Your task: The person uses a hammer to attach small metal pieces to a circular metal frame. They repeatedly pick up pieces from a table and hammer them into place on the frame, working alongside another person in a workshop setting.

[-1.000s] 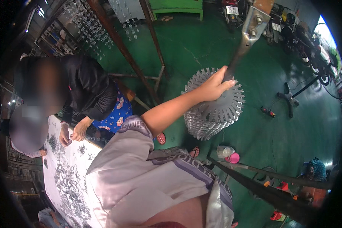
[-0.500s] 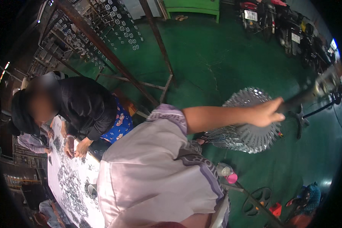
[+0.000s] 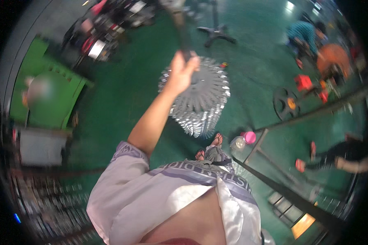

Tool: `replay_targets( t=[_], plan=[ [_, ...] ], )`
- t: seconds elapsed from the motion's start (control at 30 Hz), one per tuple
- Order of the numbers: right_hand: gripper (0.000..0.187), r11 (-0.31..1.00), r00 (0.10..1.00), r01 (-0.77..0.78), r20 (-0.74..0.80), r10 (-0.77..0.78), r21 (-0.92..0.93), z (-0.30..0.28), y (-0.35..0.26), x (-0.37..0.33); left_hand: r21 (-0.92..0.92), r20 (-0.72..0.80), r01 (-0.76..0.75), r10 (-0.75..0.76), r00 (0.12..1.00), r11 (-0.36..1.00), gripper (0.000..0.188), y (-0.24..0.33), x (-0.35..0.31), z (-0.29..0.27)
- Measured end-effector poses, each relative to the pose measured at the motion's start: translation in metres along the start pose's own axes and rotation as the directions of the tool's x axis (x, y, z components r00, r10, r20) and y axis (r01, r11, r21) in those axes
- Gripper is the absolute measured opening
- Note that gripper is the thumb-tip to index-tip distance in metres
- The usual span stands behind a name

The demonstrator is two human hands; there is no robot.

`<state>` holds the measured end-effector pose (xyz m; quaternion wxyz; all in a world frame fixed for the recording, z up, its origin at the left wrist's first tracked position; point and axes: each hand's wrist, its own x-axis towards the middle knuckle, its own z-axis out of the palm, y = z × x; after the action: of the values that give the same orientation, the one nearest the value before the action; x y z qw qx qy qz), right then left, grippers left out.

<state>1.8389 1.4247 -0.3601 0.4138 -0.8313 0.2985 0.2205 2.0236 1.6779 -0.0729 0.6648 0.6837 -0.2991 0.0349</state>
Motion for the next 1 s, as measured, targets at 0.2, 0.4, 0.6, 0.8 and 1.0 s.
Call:
replay_targets(
  t=[0.2, 0.4, 0.6, 0.8, 1.0],
  plan=[
    [0.056, 0.957, 0.954, -0.216, -0.165, 0.249, 0.193, -0.038, 0.055, -0.006, -0.199, 0.167, 0.049, -0.015, 0.986, 0.979, 0.012, -0.027, 0.065, 0.030],
    [0.057, 0.851, 0.853, -0.379, -0.220, 0.473, 0.363, -0.056, 0.098, -0.022, -0.255, 0.261, 0.048, 0.021, 0.965, 0.966, 0.015, -0.063, 0.130, 0.083],
    [0.058, 0.721, 0.747, -0.447, -0.223, 0.626, 0.529, -0.049, 0.110, -0.020, -0.283, 0.373, 0.058, 0.055, 0.926, 0.957, 0.015, -0.095, 0.186, 0.146],
    [0.058, 0.542, 0.603, -0.477, -0.190, 0.774, 0.692, -0.033, 0.099, -0.021, -0.330, 0.552, 0.086, 0.119, 0.825, 0.940, 0.018, -0.118, 0.245, 0.226],
    [0.059, 0.311, 0.439, -0.439, -0.101, 0.893, 0.843, -0.004, 0.081, -0.020, -0.416, 0.693, 0.174, 0.187, 0.696, 0.893, 0.020, -0.125, 0.285, 0.321]
  ],
)
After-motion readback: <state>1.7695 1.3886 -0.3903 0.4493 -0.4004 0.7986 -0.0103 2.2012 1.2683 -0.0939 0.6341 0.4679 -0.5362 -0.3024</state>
